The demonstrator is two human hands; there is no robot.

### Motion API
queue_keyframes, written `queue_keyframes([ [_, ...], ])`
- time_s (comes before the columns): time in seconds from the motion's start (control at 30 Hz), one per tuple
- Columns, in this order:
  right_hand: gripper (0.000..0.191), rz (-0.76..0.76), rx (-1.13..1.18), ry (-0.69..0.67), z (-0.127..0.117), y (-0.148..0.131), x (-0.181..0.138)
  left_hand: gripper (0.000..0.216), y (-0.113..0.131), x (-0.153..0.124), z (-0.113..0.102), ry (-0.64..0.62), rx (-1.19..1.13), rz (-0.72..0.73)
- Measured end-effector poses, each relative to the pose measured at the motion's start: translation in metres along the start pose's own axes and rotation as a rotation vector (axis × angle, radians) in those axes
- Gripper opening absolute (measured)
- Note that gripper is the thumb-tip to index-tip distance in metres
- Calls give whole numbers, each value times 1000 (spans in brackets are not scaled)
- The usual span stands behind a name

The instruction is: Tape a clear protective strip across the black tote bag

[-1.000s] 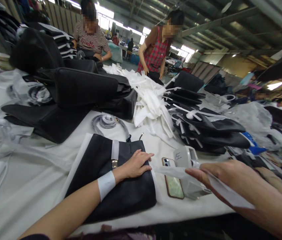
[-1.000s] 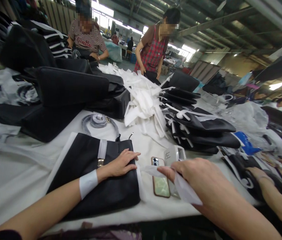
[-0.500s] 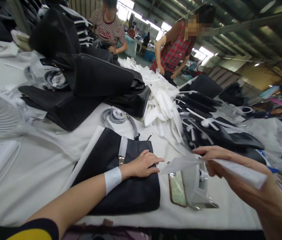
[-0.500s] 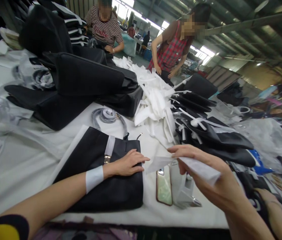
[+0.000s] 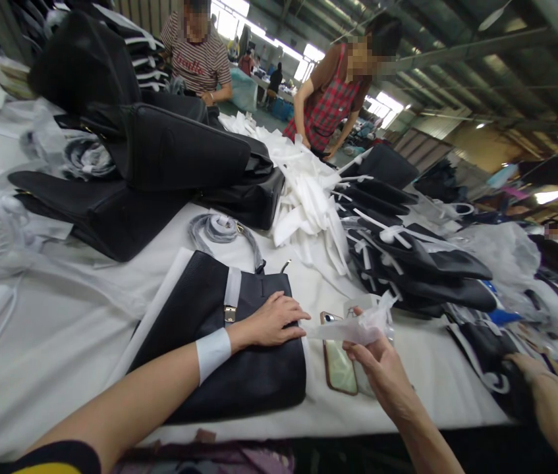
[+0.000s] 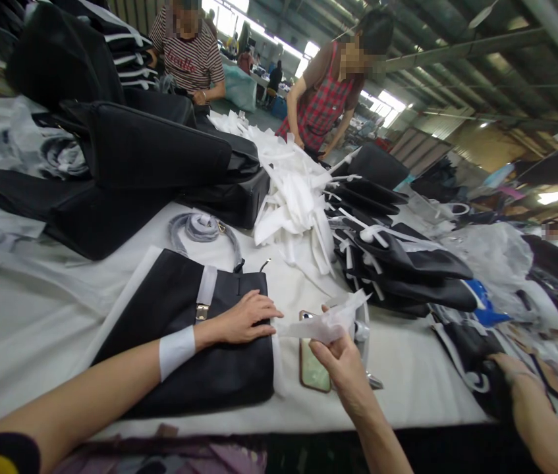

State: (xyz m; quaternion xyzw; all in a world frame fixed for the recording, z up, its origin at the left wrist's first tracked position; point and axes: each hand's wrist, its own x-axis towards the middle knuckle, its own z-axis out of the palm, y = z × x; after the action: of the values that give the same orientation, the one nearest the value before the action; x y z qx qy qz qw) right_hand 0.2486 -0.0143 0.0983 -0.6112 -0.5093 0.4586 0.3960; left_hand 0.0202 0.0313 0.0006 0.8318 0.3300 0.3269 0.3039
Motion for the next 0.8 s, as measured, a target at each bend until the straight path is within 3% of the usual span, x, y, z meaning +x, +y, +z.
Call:
queue_keyframes([
  [0.1,80,-50,40,35,-3,-14,3,38,0,0,0,-2,-9,1],
  [0.23,67,-107,-34,117,-8,-28,7,40,0,0,-1,-13,-23,4],
  [0.37,51,-177,-505,272,-15,-42,1,40,2,0,-2,-7,-22,-6],
  [0.43,47,-350,-860,287,-17,-54,-5,40,2,0,-3,-10,-15,-6],
  [0.5,45,-614,-1136,166,-17,-68,-12,38,1,0,-3,-13,-18,-2],
  [0.57,41,-806,-1250,-19,-12,-82,-16,36,1,1,-4,-10,-31,-2],
  [0.67,27,-904,-1266,-331,11,-100,-19,34,0,2,-5,-2,-46,-17],
  [0.8,13,-959,-1338,-825,71,-105,-22,33,1,4,-9,-2,-45,-28],
])
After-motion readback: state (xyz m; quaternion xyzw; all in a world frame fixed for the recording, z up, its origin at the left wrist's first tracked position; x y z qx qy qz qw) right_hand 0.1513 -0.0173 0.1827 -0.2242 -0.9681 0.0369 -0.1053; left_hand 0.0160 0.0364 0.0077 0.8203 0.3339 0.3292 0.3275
